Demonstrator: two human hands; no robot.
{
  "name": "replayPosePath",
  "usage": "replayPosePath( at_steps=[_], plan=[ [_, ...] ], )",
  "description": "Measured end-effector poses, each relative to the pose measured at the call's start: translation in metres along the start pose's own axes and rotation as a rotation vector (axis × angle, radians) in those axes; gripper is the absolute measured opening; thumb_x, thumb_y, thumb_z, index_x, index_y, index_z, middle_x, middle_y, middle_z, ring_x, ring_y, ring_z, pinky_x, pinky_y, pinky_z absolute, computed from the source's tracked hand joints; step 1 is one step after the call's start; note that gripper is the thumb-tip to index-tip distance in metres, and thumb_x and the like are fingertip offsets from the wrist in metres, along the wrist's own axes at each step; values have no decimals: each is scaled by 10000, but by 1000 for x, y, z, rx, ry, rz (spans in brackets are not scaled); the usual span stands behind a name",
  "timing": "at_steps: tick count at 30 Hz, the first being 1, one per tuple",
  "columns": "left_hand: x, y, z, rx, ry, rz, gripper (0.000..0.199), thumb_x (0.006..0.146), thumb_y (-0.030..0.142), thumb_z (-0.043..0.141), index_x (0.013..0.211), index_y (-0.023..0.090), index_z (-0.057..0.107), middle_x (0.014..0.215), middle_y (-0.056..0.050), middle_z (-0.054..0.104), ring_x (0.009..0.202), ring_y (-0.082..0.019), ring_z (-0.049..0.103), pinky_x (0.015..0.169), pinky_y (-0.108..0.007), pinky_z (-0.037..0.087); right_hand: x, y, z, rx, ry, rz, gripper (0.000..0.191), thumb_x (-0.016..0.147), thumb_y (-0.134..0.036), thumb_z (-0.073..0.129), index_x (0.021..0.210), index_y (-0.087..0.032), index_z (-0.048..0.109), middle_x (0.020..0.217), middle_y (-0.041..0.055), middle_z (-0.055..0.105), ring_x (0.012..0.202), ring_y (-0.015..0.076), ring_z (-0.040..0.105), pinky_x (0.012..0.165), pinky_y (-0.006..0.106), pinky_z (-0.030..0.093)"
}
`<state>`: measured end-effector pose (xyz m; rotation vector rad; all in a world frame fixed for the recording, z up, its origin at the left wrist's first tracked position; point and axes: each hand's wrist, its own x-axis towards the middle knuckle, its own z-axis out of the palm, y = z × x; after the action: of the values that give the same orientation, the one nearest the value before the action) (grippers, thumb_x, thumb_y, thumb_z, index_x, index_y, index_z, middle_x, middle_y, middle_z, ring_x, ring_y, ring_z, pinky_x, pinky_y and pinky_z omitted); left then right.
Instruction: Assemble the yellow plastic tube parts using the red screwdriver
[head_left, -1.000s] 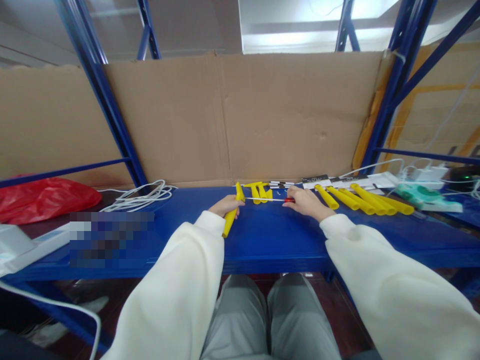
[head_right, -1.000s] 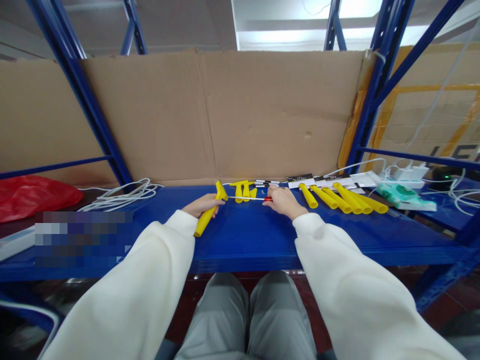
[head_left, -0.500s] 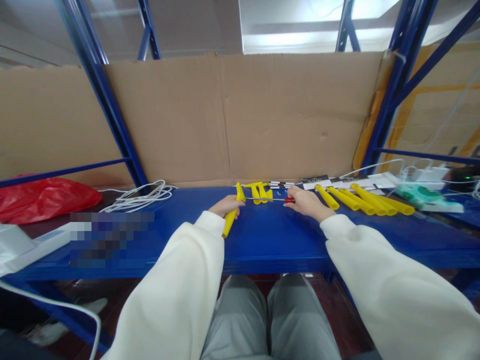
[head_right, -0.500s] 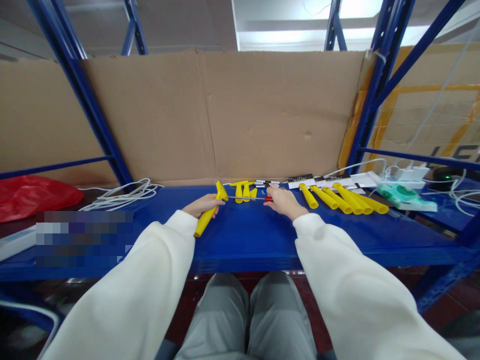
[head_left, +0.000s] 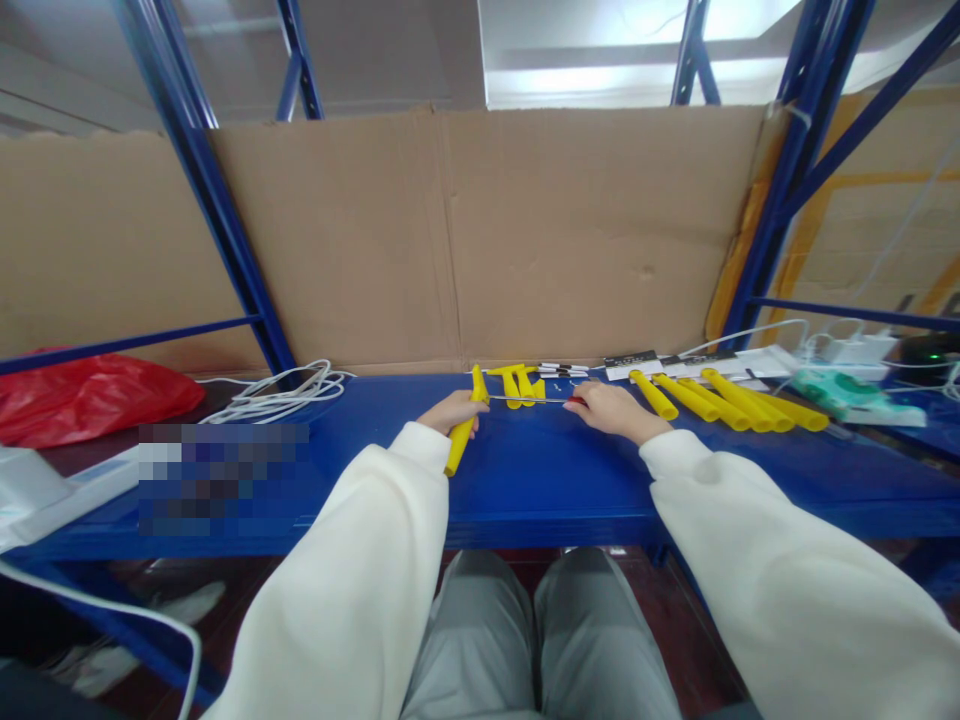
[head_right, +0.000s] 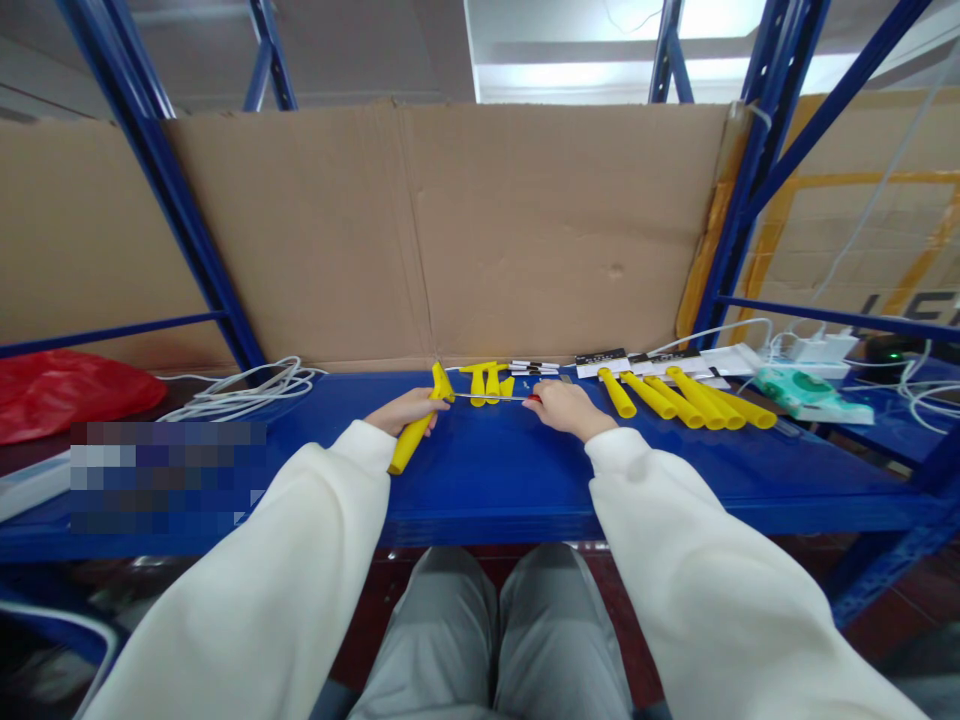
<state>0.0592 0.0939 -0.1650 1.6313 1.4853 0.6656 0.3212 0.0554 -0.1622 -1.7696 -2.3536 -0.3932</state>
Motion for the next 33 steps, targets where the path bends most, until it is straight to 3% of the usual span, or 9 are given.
replayPosePath(
  at_steps=[6, 11, 16, 20, 33],
  plan=[
    [0, 0, 0, 19, -15, 13, 113, 896, 138, 550, 1004, 135, 584, 446, 61, 490, 387, -127, 512, 437, -212, 426, -1, 5, 1, -28, 79, -32, 179, 938, -321, 558, 1047, -185, 599, 1070, 133, 700, 964, 260, 672, 767, 313, 463],
    [1, -1, 1, 31, -21, 32, 67, 892, 123, 538, 944, 142, 574, 451, 55, 497, 377, -126, 507, 416, -208, 415, -1, 3, 1, 20, -31, 37, 255, 933, -367, 569, 1107, -181, 577, 984, 121, 726, 909, 259, 687, 727, 302, 456],
    [4, -3, 0, 6, -6, 23, 72, 882, 134, 553, 950, 145, 572, 449, 57, 492, 386, -130, 517, 417, -208, 425, 3, 4, 5, 83, -100, -11, 332, 1009, -345, 385, 1020, -152, 655, 1056, 156, 724, 973, 248, 684, 812, 311, 476],
    [3, -2, 0, 18, -11, 29, 38, 883, 145, 562, 919, 155, 570, 451, 55, 497, 386, -122, 513, 420, -201, 423, 5, 6, 7, 69, -73, -35, 294, 991, -311, 430, 1015, -135, 664, 1077, 168, 712, 1004, 256, 669, 854, 324, 481],
    [0, 1, 0, 46, -7, 24, 43, 881, 143, 559, 921, 145, 576, 452, 49, 509, 384, -126, 512, 438, -209, 422, 4, 10, 8, 0, 27, -32, 151, 936, -341, 568, 955, -195, 598, 1075, 109, 684, 983, 245, 656, 797, 307, 471]
  ],
)
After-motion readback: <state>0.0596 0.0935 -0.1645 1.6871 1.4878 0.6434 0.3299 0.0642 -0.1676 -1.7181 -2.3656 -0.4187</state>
